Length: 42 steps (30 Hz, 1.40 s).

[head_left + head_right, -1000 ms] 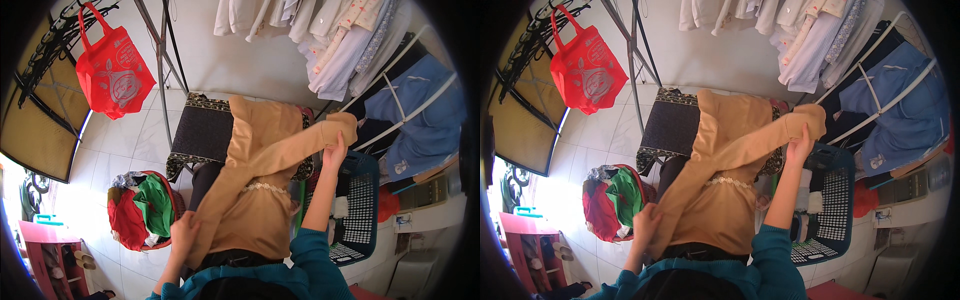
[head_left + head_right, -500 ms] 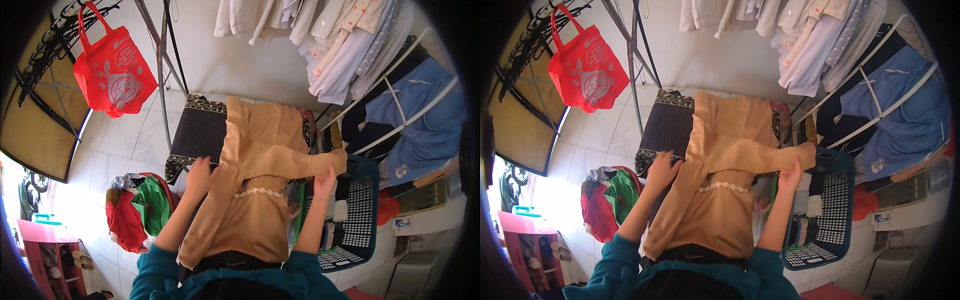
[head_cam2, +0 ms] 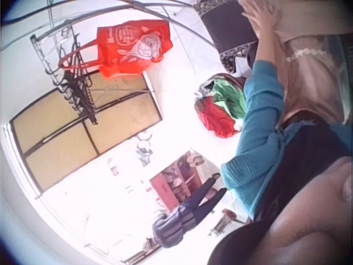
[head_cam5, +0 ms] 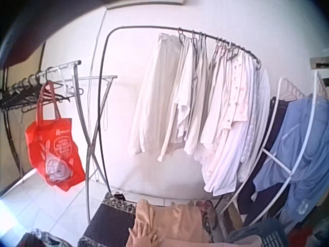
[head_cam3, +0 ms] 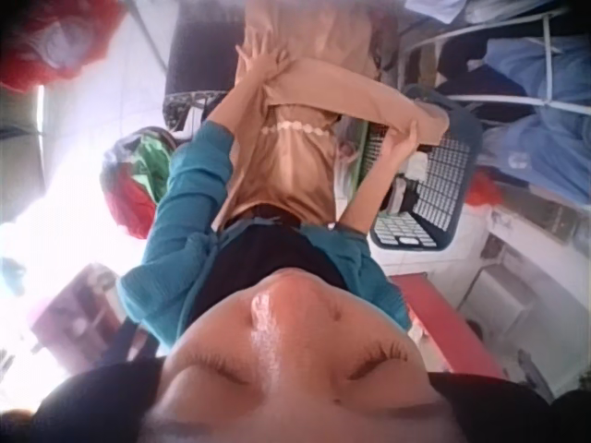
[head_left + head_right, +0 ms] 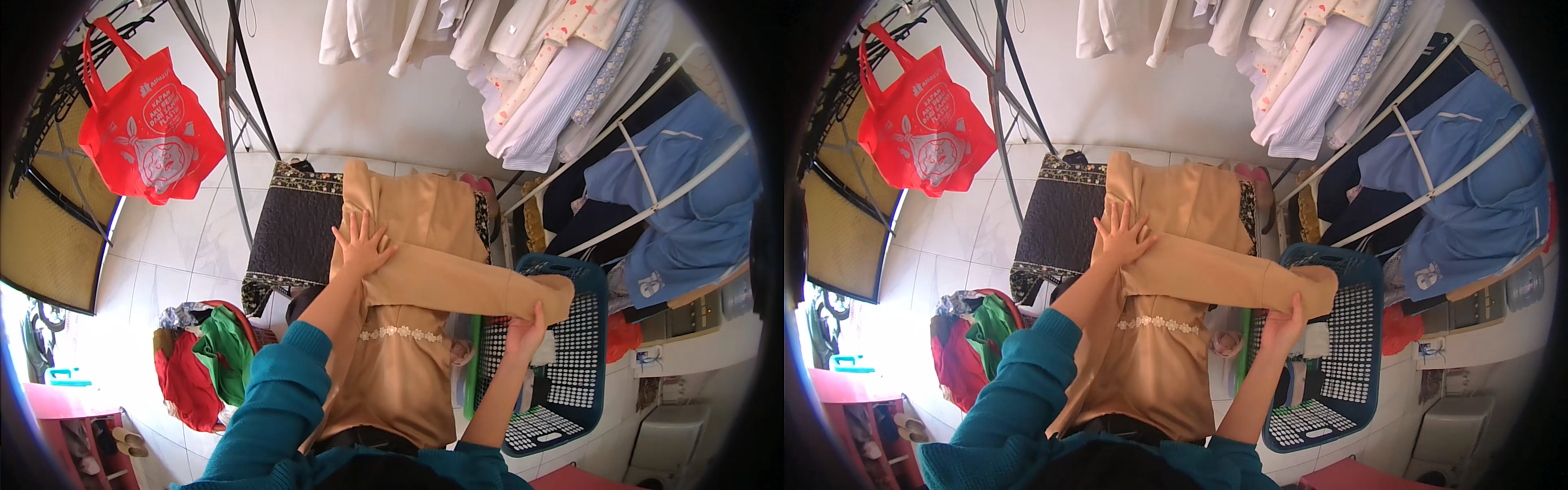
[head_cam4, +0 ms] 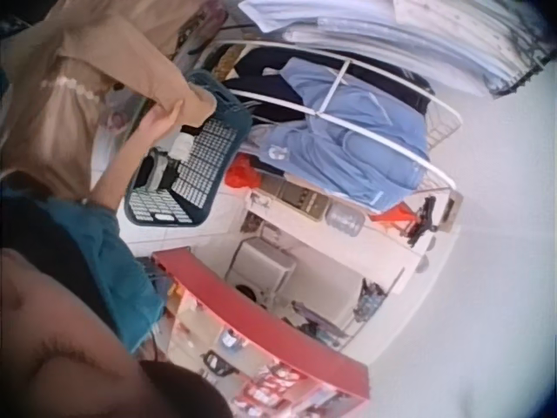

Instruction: The person picks up a pair of black pants, spreads them on a padded surface, folds them into a small bundle by hand, and places them into a laundry basket. Next, they take a tan dress, lay it flat, fold the sides and bottom into a rectangle, roll it up, and place it in the same basket.

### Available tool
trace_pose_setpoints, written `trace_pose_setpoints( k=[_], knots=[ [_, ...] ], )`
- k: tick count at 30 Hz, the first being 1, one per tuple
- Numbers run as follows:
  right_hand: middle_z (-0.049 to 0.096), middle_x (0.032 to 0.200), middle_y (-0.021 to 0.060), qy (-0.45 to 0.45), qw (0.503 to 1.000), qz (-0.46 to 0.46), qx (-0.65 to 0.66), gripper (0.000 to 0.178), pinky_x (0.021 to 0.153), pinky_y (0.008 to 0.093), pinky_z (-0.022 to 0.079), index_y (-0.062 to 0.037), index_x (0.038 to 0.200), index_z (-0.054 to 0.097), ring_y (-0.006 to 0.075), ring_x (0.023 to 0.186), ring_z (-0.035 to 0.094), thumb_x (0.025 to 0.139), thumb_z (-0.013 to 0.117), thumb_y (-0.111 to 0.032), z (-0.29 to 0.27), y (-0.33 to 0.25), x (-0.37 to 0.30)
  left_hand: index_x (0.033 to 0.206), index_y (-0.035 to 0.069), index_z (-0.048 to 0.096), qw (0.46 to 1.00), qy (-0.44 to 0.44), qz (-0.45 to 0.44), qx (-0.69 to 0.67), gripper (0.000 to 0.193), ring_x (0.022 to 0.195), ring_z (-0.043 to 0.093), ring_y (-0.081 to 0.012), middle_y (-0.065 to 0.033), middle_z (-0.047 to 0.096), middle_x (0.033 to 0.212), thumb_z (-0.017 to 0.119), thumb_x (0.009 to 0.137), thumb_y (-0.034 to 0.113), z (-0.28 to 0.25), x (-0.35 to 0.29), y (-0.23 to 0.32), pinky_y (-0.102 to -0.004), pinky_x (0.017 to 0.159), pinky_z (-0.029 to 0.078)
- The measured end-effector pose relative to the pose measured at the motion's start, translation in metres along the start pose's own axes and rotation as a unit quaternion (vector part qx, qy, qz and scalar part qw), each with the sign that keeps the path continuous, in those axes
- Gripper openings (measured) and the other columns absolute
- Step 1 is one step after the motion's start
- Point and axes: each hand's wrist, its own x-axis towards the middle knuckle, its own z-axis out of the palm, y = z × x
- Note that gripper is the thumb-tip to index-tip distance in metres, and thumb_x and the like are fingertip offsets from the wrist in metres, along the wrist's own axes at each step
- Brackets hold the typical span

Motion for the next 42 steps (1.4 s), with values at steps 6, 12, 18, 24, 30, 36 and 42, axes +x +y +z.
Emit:
trace_pose_setpoints(
  k=[6,12,18,24,30,36,42],
  knots=[
    [0.052,0.126,0.0086,-0.105,0.994,0.004,0.038,0.043,0.097,0.0425,0.041,-0.0023,0.131,0.043,0.0233,0.118,0.049,0.090,0.055,-0.010,0.054,-0.022,-0.012,0.136,0.020,0.043,0.989,0.077,0.114,-0.058,0.048,0.138,0.021,-0.0324,-0.0126,0.024,0.149,0.047,0.091,0.036,-0.011,-0.002,-0.038,-0.0557,0.110,0.014],
    [0.054,0.124,0.0092,-0.445,0.888,0.030,-0.112,0.043,0.096,0.0430,0.042,-0.0026,0.126,0.047,0.0256,0.111,0.054,0.087,0.057,-0.016,0.089,-0.044,-0.053,0.134,0.016,0.044,0.982,0.005,0.183,-0.040,0.047,0.134,0.031,-0.0286,-0.0106,0.031,0.146,0.051,0.089,0.024,-0.009,-0.014,-0.058,-0.0497,0.109,0.022],
    [0.054,0.127,0.0089,-0.860,0.420,0.083,-0.278,0.046,0.107,0.0527,0.021,-0.0152,0.120,0.061,0.0276,0.125,0.043,0.074,0.057,-0.007,0.139,-0.012,-0.167,0.132,0.010,0.045,0.967,-0.024,0.215,-0.134,0.045,0.130,0.037,-0.0308,-0.0137,0.028,0.148,0.049,0.089,0.020,-0.007,0.003,-0.091,-0.0510,0.107,0.026],
    [0.048,0.135,0.0083,-0.835,0.337,0.148,-0.409,0.068,0.107,0.0552,0.021,-0.0218,0.130,0.051,0.0275,0.128,0.041,0.069,0.046,0.008,0.063,0.049,-0.242,0.131,0.005,0.045,0.978,-0.012,0.122,-0.170,0.045,0.130,0.037,-0.0326,-0.0146,0.032,0.144,0.048,0.088,0.019,-0.023,-0.008,-0.075,-0.0524,0.103,0.031],
    [0.045,0.138,0.0099,-0.783,0.514,0.249,-0.246,0.049,0.111,0.0399,0.022,-0.0086,0.135,0.044,0.0213,0.133,0.035,0.087,0.056,-0.008,0.060,0.032,-0.162,0.127,0.006,0.048,0.982,0.075,0.160,-0.072,0.047,0.130,0.035,-0.0339,-0.0172,0.039,0.138,0.053,0.087,0.030,-0.050,-0.106,0.001,-0.0564,0.106,0.025],
    [0.060,0.108,0.0092,-0.122,0.855,0.052,-0.502,0.046,0.087,0.0310,0.045,-0.0003,0.127,0.047,0.0203,0.099,0.057,0.084,0.058,-0.013,0.008,0.104,0.030,0.127,0.007,0.048,0.977,-0.022,0.172,-0.126,0.048,0.133,0.032,-0.0302,-0.0145,0.039,0.140,0.050,0.090,0.039,-0.067,-0.172,0.025,-0.0604,0.106,0.020],
    [0.050,0.127,0.0153,-0.011,0.733,0.184,-0.654,0.051,0.090,0.0371,0.044,0.0020,0.128,0.046,0.0270,0.112,0.052,0.087,0.060,-0.025,0.019,0.129,0.128,0.129,0.009,0.047,0.978,0.010,0.122,-0.168,0.047,0.135,0.029,-0.0307,-0.0140,0.036,0.142,0.048,0.092,0.038,-0.038,-0.106,0.010,-0.0584,0.107,0.018]
  ],
)
